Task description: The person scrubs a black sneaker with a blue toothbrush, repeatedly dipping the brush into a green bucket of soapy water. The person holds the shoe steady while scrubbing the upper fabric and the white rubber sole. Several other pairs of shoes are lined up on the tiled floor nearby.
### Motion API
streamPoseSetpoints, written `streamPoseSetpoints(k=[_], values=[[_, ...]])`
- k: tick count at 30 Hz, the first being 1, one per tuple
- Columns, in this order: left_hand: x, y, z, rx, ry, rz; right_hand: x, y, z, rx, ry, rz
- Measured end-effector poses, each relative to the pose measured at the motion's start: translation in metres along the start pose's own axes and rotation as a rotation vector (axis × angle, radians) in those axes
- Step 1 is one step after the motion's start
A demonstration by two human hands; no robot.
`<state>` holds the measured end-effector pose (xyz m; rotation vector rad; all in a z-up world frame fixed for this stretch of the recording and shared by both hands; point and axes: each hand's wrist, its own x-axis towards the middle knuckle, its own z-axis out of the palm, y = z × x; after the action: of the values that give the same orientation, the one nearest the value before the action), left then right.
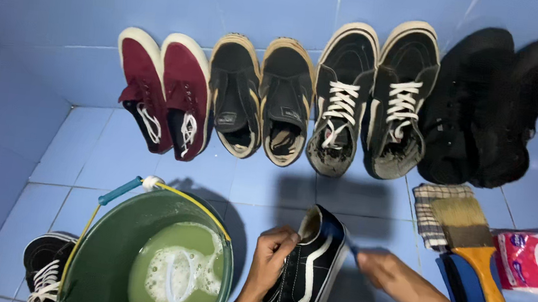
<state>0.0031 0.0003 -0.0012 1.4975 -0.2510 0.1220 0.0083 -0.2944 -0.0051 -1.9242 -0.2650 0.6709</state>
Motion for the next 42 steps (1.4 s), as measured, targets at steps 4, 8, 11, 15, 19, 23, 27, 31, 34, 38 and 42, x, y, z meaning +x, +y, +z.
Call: streamPoseSetpoints(k=[4,8,11,15,19,23,27,31,34,38,42], values=[[-0.001,0.003,0.000,0.019,-0.001,-0.013,0.000,0.007,0.002,0.034,-0.004,0.034],[0.000,-0.002,0.000,0.019,0.002,-0.007,-0.003,-0.004,0.004,0.000,0.035,0.011],[-0.001,-0.002,-0.001,-0.018,-0.001,-0.007,-0.001,-0.021,0.013,-0.186,-0.238,0.213],[-0.004,-0.006,0.000,0.004,0.026,0.008,-0.003,-0.025,0.016,-0.047,0.015,-0.065],[-0.002,0.000,-0.001,0.024,0.039,0.035,-0.007,-0.016,0.020,-0.435,-0.345,0.108],[-0.006,-0.007,-0.001,0.033,0.084,-0.022,-0.003,-0.004,0.004,-0.109,0.061,-0.110],[-0.010,-0.002,0.005,0.088,0.119,-0.069,-0.016,-0.036,-0.013,-0.187,-0.439,-0.006],[-0.021,0.014,0.028,0.390,0.049,0.209,-0.022,-0.003,-0.029,0.444,-0.280,0.158],[-0.030,0.053,0.036,0.500,-0.016,0.220,-0.020,0.004,-0.036,0.642,-0.199,0.035],[-0.052,0.113,0.017,0.549,0.027,0.374,-0.011,-0.043,-0.015,0.333,-0.036,-0.282],[-0.108,0.163,-0.003,0.496,0.199,0.290,-0.003,-0.100,0.002,-0.087,0.151,-0.131]])
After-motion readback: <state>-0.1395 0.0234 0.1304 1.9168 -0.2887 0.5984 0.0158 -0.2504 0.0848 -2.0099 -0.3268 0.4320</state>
